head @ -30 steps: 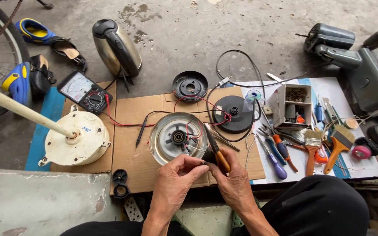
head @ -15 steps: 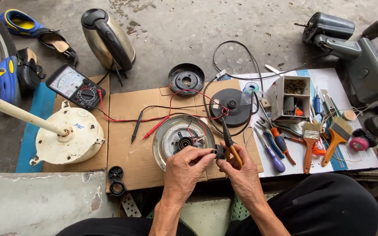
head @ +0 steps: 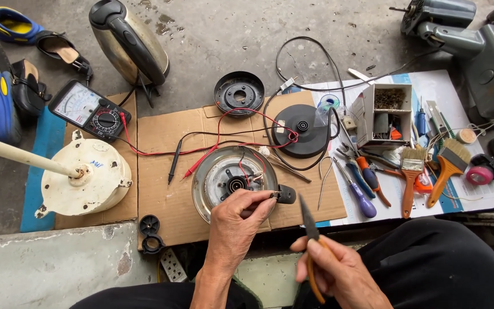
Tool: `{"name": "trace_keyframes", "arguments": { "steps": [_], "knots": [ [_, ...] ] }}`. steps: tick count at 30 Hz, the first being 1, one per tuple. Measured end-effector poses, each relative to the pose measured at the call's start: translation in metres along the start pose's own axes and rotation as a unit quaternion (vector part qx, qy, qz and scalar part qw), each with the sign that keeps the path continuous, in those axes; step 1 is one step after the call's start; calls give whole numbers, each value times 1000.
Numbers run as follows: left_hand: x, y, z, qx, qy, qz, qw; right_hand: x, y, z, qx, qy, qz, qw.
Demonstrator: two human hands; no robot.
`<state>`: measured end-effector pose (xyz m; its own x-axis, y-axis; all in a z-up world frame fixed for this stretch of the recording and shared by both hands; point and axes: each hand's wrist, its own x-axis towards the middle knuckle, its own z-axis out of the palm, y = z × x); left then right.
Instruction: The person sits on the floor and works on the internal wiring of a disassembled electric kettle base. They use a multimeter to test connections and pliers to strip and adjust wires on the heating element.
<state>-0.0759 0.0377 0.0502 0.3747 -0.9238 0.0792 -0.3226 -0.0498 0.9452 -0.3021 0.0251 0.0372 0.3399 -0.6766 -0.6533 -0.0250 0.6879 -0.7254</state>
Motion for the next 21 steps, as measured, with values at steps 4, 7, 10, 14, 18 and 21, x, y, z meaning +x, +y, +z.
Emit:
{"name": "trace_keyframes", "arguments": {
  "steps": [4, 7, 10, 14, 18, 21],
  "knots": [
    [-3, 0, -3, -22, -10, -67, 997, -6, 2, 9, 52, -119, 48, 990],
    [-5, -4, -4, -33, -9, -63, 997, -9, -6, 15, -2, -187, 43, 981],
    [-6, -9, -3, -32, -5, -43, 999, -11, -15, 20, -71, -212, 3, 975],
    [-7, -12, -5, -31, -7, -54, 998, -6, -11, 24, -51, -221, -12, 974],
    [-9, -15, -6, -29, -11, -54, 998, -5, -8, 30, 0, -212, 26, 977],
    [-9, -19, -5, -34, -7, -61, 998, -6, -9, 33, 5, -182, 61, 981]
  ]
}}
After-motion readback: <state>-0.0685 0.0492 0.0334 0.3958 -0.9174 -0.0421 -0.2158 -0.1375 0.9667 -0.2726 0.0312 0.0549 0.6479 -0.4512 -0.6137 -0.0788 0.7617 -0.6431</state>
